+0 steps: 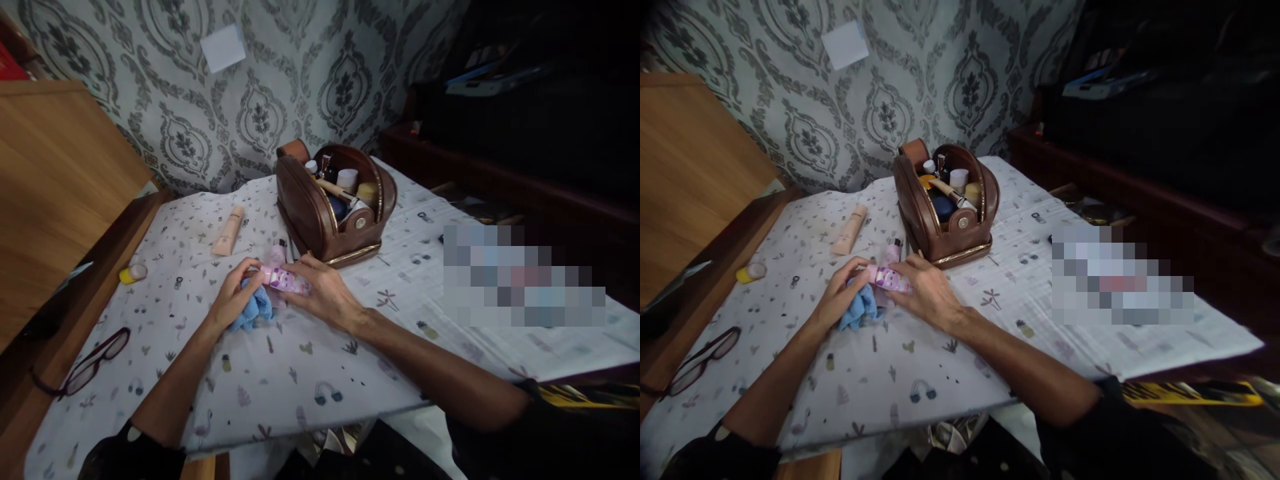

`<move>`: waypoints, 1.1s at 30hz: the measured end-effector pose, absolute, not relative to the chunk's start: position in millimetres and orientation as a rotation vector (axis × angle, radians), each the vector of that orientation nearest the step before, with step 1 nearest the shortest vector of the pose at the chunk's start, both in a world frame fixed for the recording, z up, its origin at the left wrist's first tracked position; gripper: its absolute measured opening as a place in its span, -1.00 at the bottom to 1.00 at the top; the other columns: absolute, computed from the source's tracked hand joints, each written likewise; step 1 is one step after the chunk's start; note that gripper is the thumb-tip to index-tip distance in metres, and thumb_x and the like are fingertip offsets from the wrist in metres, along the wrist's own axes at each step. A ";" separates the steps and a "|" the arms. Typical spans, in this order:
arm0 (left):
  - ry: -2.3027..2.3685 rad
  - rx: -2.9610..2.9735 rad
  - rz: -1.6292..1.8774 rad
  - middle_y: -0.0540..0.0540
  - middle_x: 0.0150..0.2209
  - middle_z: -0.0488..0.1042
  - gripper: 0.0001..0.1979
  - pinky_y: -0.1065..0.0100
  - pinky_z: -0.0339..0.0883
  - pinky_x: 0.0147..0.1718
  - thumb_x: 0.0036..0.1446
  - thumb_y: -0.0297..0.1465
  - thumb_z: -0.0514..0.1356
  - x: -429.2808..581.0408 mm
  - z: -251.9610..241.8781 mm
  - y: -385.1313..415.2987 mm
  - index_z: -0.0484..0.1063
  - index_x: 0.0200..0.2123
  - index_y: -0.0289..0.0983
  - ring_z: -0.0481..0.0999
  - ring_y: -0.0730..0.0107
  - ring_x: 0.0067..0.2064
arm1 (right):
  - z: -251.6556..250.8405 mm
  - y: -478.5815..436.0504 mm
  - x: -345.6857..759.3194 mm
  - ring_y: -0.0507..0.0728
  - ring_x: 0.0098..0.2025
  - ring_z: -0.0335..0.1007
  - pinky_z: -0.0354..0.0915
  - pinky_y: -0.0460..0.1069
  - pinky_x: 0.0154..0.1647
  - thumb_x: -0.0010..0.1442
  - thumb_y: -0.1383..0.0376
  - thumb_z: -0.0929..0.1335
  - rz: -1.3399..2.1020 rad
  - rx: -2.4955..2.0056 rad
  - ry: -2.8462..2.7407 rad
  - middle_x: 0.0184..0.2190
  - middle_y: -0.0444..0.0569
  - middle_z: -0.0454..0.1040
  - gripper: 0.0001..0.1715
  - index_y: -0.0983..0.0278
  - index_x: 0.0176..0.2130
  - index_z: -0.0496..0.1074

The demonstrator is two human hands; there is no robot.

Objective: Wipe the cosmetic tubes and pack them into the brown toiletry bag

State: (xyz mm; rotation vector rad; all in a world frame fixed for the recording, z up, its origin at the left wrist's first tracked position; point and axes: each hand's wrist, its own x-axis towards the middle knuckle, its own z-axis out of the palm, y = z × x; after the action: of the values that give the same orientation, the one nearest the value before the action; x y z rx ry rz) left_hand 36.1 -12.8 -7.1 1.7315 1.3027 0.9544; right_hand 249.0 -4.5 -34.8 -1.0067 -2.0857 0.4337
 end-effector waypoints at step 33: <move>1.286 1.774 0.985 0.07 -0.48 0.30 -0.61 0.42 0.21 -0.42 0.25 -0.02 0.12 36.7 -9.7 -10.3 0.43 -0.17 -0.24 0.26 0.43 -0.44 | -28.6 -7.5 248.2 0.14 -0.22 0.45 0.37 0.02 -0.17 0.19 0.22 0.46 0.512 -1.067 -2.070 -0.26 -0.01 0.46 -0.58 0.28 0.03 0.54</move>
State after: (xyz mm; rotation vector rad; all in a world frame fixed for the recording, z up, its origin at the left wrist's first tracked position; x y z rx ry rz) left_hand 36.7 -10.3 -9.7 1.7740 1.2860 0.9848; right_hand 248.2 -7.5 -28.6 -1.0666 -2.0701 0.5124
